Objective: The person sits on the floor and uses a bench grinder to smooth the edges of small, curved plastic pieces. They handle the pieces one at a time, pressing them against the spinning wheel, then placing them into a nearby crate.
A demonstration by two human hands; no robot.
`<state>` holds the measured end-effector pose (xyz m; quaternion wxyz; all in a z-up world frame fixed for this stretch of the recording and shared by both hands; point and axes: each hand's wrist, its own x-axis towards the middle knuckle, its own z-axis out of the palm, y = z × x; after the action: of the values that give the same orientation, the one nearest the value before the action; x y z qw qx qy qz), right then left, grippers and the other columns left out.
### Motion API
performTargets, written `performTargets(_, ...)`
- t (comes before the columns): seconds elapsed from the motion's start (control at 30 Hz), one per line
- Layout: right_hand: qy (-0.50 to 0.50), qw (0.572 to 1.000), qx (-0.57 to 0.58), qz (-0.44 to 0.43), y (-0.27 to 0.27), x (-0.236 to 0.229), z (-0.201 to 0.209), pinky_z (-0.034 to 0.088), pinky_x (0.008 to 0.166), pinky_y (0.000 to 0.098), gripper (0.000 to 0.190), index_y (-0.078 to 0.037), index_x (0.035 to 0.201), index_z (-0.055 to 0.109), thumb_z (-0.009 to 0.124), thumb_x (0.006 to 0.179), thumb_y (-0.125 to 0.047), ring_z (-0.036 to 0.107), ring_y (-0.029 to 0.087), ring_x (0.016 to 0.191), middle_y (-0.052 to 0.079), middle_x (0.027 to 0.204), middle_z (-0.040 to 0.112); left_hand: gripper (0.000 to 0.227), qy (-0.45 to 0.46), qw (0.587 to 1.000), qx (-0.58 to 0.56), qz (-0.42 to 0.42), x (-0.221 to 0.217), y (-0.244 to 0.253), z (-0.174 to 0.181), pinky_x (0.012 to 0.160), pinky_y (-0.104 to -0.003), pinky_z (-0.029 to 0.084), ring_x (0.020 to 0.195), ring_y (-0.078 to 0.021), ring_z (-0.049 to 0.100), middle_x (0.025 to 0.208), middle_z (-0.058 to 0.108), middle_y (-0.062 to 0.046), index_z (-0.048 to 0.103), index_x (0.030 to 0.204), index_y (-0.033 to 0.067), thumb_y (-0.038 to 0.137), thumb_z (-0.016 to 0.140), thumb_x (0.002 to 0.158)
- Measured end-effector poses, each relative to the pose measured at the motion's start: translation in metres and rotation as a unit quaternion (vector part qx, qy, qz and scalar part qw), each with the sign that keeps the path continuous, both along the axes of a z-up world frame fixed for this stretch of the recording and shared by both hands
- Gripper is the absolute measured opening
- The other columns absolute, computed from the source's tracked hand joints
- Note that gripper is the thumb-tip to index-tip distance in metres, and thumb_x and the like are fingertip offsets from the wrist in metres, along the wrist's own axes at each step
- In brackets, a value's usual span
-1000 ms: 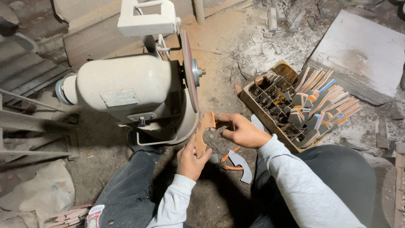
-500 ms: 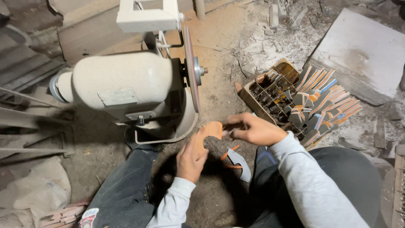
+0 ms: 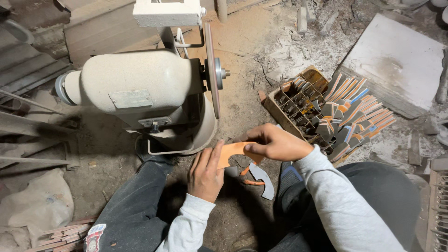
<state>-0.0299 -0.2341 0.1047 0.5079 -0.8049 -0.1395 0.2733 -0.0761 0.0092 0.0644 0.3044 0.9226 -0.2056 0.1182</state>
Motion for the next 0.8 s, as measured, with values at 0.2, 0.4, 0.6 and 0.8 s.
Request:
performTargets(0.2,-0.089,0.973,-0.055,-0.206,0.002,0.009,-0.032,0.058,0.069,0.0348,0.027,0.002,0.1,0.07,0.075,0.08,-0.015,0.071,0.016,0.072,0.012,0.081,0.077,0.093,0.081,0.991,-0.054,0.095,-0.004,-0.031,-0.003,0.098,-0.049,0.044,0.115,-0.0444,0.056,0.13,0.053,-0.031,0.039,0.145,-0.0025,0.021,0.087,0.069)
performTargets(0.4,-0.181,0.917,-0.089,-0.344,0.046,0.002,-0.055,0.057,0.073,0.0406,0.035,0.005,0.102,0.058,0.077,0.079,-0.012,0.07,0.031,0.079,0.02,0.086,0.069,0.076,0.134,0.982,-0.126,0.042,0.006,-0.05,-0.064,0.1,-0.046,0.048,0.118,-0.0469,0.057,0.129,0.058,-0.033,0.048,0.143,-0.008,0.01,0.079,0.076)
performTargets(0.6,-0.067,0.97,0.099,-0.21,0.045,0.017,-0.029,0.055,0.092,0.0353,0.053,-0.003,0.142,0.055,0.06,0.09,-0.012,0.067,0.026,0.11,0.016,0.122,0.067,0.031,0.294,0.907,-0.302,-0.023,0.036,-0.018,-0.071,0.085,-0.029,0.058,0.097,-0.0201,0.072,0.108,0.072,-0.014,0.067,0.123,-0.0051,0.007,0.062,0.095)
performTargets(0.8,-0.226,0.957,0.059,-0.173,0.051,0.046,-0.036,0.044,0.11,0.0381,0.065,0.005,0.141,0.055,0.052,0.077,-0.001,0.06,0.034,0.127,0.021,0.137,0.061,0.036,0.336,0.86,-0.379,-0.062,0.074,-0.007,-0.066,0.082,-0.026,0.055,0.092,-0.0103,0.066,0.104,0.073,-0.006,0.063,0.133,-0.0036,0.015,0.061,0.103)
